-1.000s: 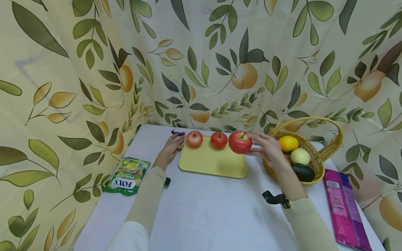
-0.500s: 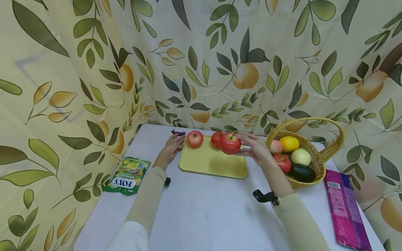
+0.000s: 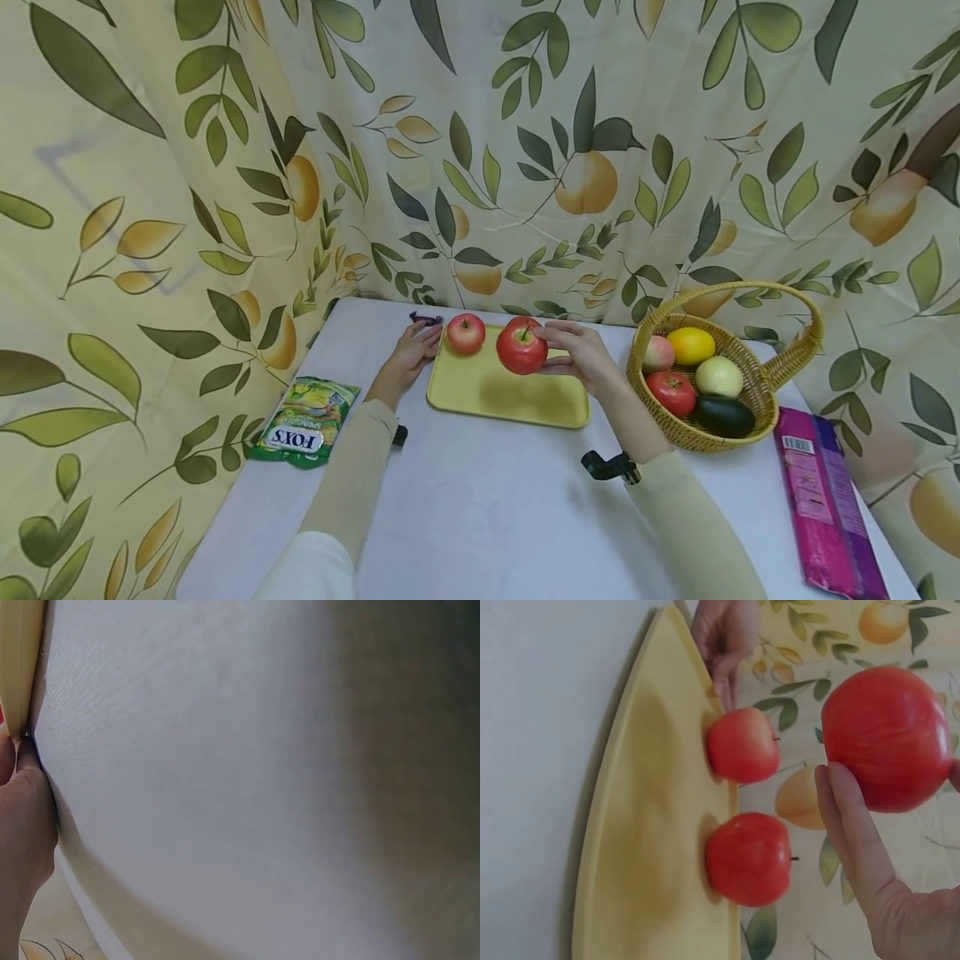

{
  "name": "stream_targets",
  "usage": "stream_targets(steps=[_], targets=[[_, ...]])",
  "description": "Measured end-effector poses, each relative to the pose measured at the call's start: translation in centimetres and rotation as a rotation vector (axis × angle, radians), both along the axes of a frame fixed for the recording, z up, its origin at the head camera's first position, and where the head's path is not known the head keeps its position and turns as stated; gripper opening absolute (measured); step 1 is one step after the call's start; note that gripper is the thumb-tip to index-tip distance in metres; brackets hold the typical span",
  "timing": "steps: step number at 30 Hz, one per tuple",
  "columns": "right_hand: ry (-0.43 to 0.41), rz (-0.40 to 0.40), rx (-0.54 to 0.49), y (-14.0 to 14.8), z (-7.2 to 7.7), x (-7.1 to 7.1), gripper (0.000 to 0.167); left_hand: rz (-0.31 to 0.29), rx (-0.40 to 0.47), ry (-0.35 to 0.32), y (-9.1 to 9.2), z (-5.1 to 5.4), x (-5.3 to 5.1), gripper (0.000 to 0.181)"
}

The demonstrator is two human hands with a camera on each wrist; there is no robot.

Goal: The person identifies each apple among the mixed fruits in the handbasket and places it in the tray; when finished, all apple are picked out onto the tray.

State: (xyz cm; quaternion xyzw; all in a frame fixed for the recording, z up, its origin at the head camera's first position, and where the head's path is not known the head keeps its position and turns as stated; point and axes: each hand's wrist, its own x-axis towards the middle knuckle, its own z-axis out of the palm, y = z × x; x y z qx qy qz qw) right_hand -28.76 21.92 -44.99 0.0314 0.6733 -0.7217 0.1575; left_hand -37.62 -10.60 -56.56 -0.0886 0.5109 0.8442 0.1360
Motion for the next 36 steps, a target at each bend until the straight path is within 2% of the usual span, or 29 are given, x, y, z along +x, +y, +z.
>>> stream_targets(steps=[13,18,24,30,36], targets=[[-0.056,0.010,-0.005,-3.7,-1.6,-1.0,0.071,0.006,-0.027,0.026,0.2,-0.5,0.2,0.093],[-0.074,0.002,-0.002,-5.0,-3.0,-1.6,0.067,0.001,-0.037,0.031,0.2,-0.4,0.1,0.091],[-0.091,-0.022,0.000,-6.8,-4.6,-1.7,0.063,0.003,-0.041,0.054,0.1,-0.6,0.2,0.091],[-0.105,-0.014,0.024,-8.2,-6.0,-1.7,0.063,0.002,-0.044,0.026,0.1,-0.8,-0.2,0.089],[-0.102,-0.023,0.032,-9.1,-7.2,-1.6,0.061,0.004,-0.052,0.026,0.2,-0.5,0.0,0.088]])
